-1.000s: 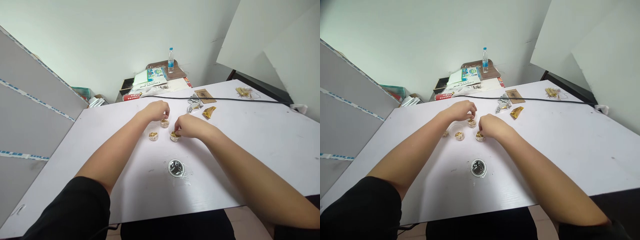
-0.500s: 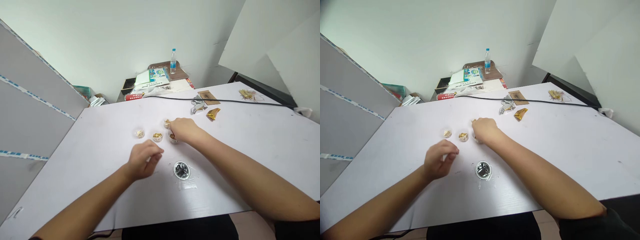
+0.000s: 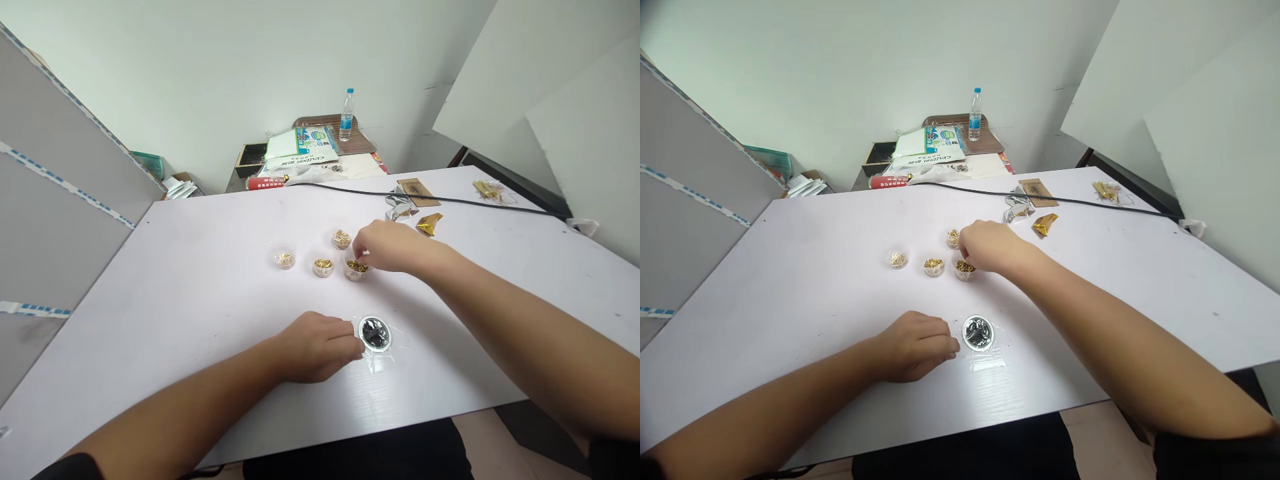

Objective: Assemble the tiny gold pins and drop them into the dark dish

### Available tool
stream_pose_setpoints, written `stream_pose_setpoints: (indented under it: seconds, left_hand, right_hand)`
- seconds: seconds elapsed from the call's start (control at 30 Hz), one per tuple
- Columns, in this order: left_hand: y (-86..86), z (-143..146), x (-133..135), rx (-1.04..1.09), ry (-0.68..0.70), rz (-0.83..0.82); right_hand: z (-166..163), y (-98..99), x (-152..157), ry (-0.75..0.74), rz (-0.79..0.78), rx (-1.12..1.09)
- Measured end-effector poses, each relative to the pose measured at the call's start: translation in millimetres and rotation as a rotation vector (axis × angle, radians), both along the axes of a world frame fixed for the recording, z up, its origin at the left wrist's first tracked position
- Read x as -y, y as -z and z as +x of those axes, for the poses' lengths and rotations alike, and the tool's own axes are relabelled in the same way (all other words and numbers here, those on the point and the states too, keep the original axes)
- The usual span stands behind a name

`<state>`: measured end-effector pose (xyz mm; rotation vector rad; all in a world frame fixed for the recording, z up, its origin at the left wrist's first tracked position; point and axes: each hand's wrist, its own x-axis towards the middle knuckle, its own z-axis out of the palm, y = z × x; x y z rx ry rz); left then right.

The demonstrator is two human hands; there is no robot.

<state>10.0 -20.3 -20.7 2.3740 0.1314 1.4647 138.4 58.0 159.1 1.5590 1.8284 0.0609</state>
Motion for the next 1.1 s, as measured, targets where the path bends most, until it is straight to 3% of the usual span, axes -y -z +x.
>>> stream_pose_setpoints:
  seconds: [0.1,0.23,0.4,0.53,0.7,0.93,1.1]
  left_hand:
    - [2.9,0,-1,0.01,0.004,-0.083]
    - [4.8,1,-4,0.16,0.025,-0.304]
    - [3.2,-2,-10,0.33,-0.042,-0.715]
    - [4.6,-3,-15,0.407,0.023,-1.025]
    - [7.4,0,-17,0.345,0.08,-0.96]
    - [4.6,1,-18,0.316,0.138,-0.928]
    - [0.4,-1,-18,0.267,0.092,-0.929]
  right_hand:
    - [7,-8.6,3,-0.097,0.178,-0.131]
    - [14,-5.3,20,-0.362,0.237,-0.628]
    - [18,31.0,56,-0.479,0.306,-1.054]
    - [27,64.0,78,-0.344,0.28,-1.186]
    - [34,81.2,87,-0.186,0.194,-1.243]
    - [42,78.7,85,-0.185,0.187,-1.118]
    - [44,76.0,81,-0.179,0.135,-1.121]
